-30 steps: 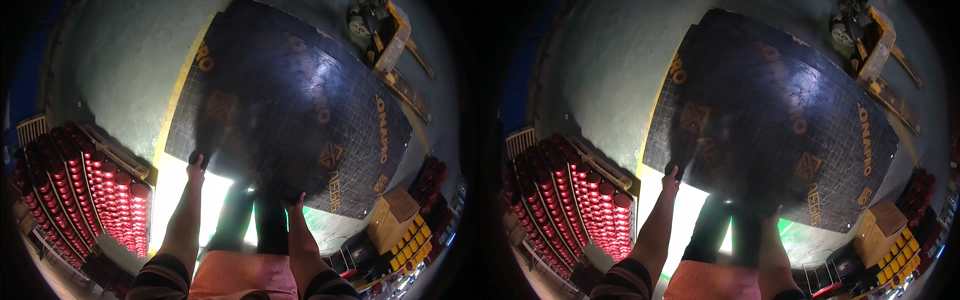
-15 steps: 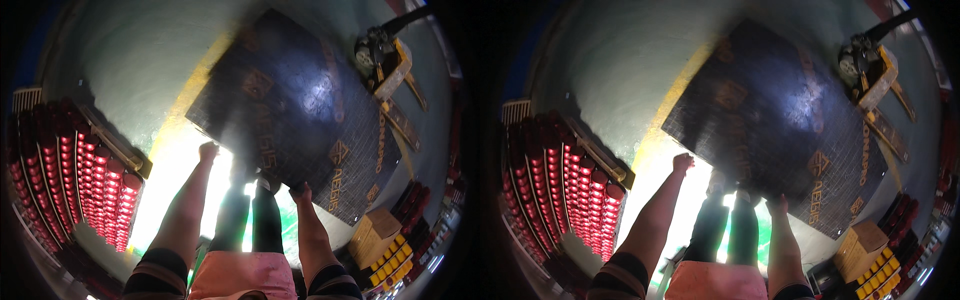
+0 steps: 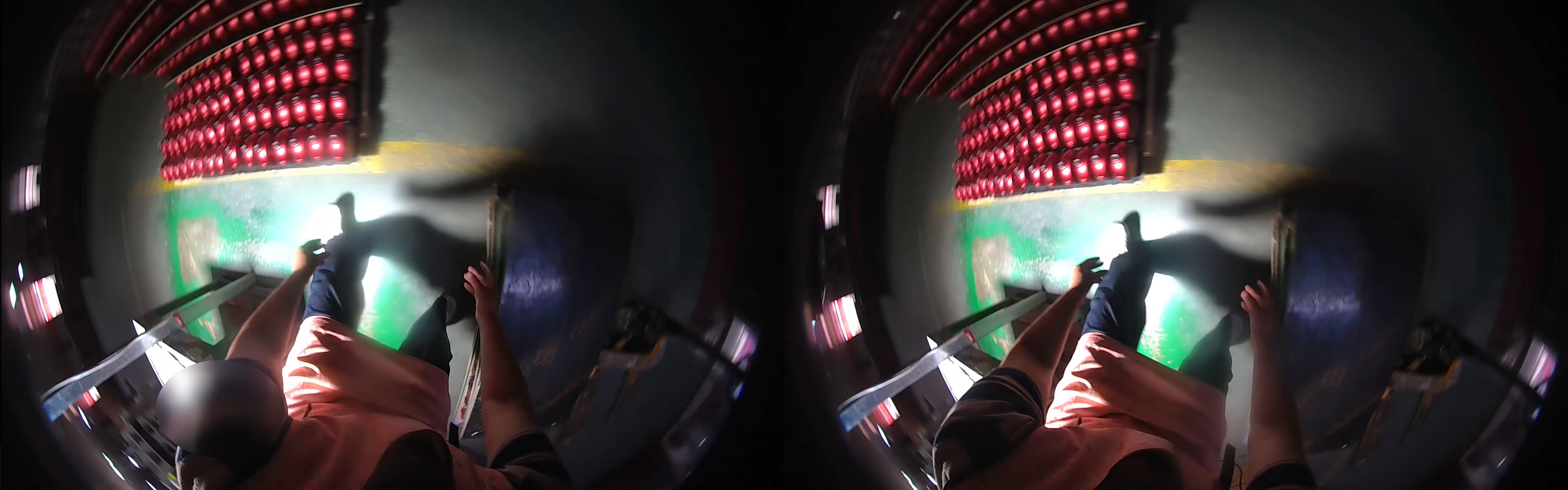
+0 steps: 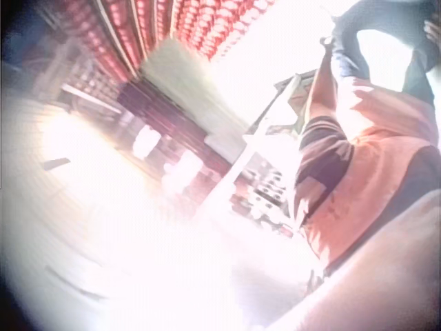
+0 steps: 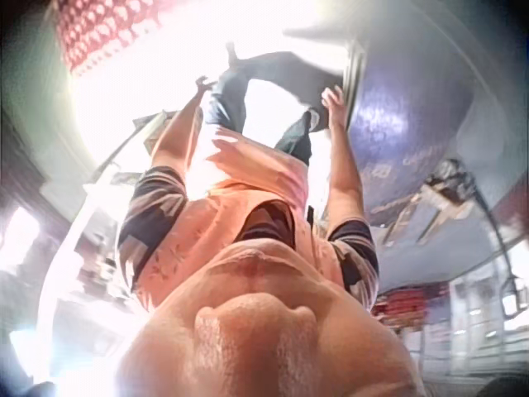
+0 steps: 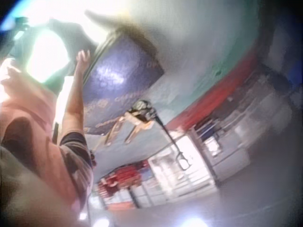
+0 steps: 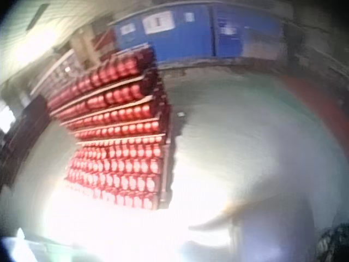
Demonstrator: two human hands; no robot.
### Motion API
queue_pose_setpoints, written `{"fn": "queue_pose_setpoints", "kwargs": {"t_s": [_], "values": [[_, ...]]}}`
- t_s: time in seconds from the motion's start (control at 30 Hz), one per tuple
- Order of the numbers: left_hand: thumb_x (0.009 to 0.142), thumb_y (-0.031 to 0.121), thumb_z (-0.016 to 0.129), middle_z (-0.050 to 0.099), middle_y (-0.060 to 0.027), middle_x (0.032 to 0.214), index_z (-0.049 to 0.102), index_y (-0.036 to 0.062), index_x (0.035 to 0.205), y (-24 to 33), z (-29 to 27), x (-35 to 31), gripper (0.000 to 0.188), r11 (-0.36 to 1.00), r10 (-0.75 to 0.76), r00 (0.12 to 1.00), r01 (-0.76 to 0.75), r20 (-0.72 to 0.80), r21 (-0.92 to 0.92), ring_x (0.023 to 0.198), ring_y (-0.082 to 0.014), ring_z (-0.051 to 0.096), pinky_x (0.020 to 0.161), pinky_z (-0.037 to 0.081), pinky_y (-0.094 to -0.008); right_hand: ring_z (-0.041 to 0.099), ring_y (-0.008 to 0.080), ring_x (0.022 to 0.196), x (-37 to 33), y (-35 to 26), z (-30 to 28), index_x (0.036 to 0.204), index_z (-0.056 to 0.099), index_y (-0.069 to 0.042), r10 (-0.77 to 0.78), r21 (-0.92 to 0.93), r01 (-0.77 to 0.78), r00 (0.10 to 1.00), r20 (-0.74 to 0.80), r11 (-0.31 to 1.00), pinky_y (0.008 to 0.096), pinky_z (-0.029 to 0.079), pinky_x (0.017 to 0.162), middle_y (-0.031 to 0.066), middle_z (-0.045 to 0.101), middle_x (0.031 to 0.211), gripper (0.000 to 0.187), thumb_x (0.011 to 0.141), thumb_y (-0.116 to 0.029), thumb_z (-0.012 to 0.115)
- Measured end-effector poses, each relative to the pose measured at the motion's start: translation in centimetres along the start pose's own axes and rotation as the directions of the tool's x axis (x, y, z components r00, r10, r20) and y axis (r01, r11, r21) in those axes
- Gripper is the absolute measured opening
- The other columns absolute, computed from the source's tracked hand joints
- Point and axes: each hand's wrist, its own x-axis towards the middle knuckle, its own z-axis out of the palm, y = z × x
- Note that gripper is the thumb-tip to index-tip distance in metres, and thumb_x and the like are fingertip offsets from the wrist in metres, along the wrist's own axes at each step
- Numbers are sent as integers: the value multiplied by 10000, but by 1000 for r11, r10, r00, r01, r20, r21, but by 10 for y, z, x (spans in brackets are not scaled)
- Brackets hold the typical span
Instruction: The person repeatedly picks up red plastic containers from a metal tray and places them onto a black pallet. The person also uses a manual pallet jack to move a stack of pallets within the warehouse.
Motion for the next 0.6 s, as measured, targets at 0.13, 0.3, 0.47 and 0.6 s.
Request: {"fn": "queue_pose_setpoints", "kwargs": {"t_s": [0.13, 0.3, 0.47, 0.6], "values": [[694, 184, 852, 631, -186, 1248, 525, -31, 1320, 20, -113, 82, 739, 994, 60, 976, -40, -208, 100, 926, -227, 689, 756, 559, -329, 589, 179, 1130, 51, -42, 145, 1437, 419, -98, -17, -259, 90, 962, 272, 962, 326, 478, 953, 98, 576, 1309, 671, 854, -191, 739], [665, 167, 852, 563, -159, 1318, 521, 75, 1340, 74, -195, 214, 757, 911, 245, 962, -185, -123, 370, 1200, -309, 549, 1005, 459, -398, 533, 227, 1241, 138, -50, 324, 1428, 448, -126, -76, -499, 361, 861, 502, 788, 369, 431, 1028, 113, 567, 1343, 708, 806, -206, 776], [662, 146, 828, 588, -94, 1219, 601, 138, 1266, 118, -197, 324, 644, 708, 543, 829, -539, 136, 457, 1191, -307, 515, 1003, 441, -390, 537, 270, 1213, 256, -45, 469, 1336, 540, -133, -282, -496, 814, 574, 769, 302, 397, 470, 990, 130, 561, 1299, 677, 712, -112, 801], [676, 154, 809, 601, -81, 1179, 642, 165, 1221, 116, -188, 387, 570, 723, 541, 749, -647, 382, 243, 1119, -284, 556, 944, 483, -386, 581, 243, 1140, 321, -23, 526, 1298, 569, -126, -154, -399, 812, 500, 852, 427, 357, 521, 904, 103, 564, 1224, 617, 722, -87, 786]]}}
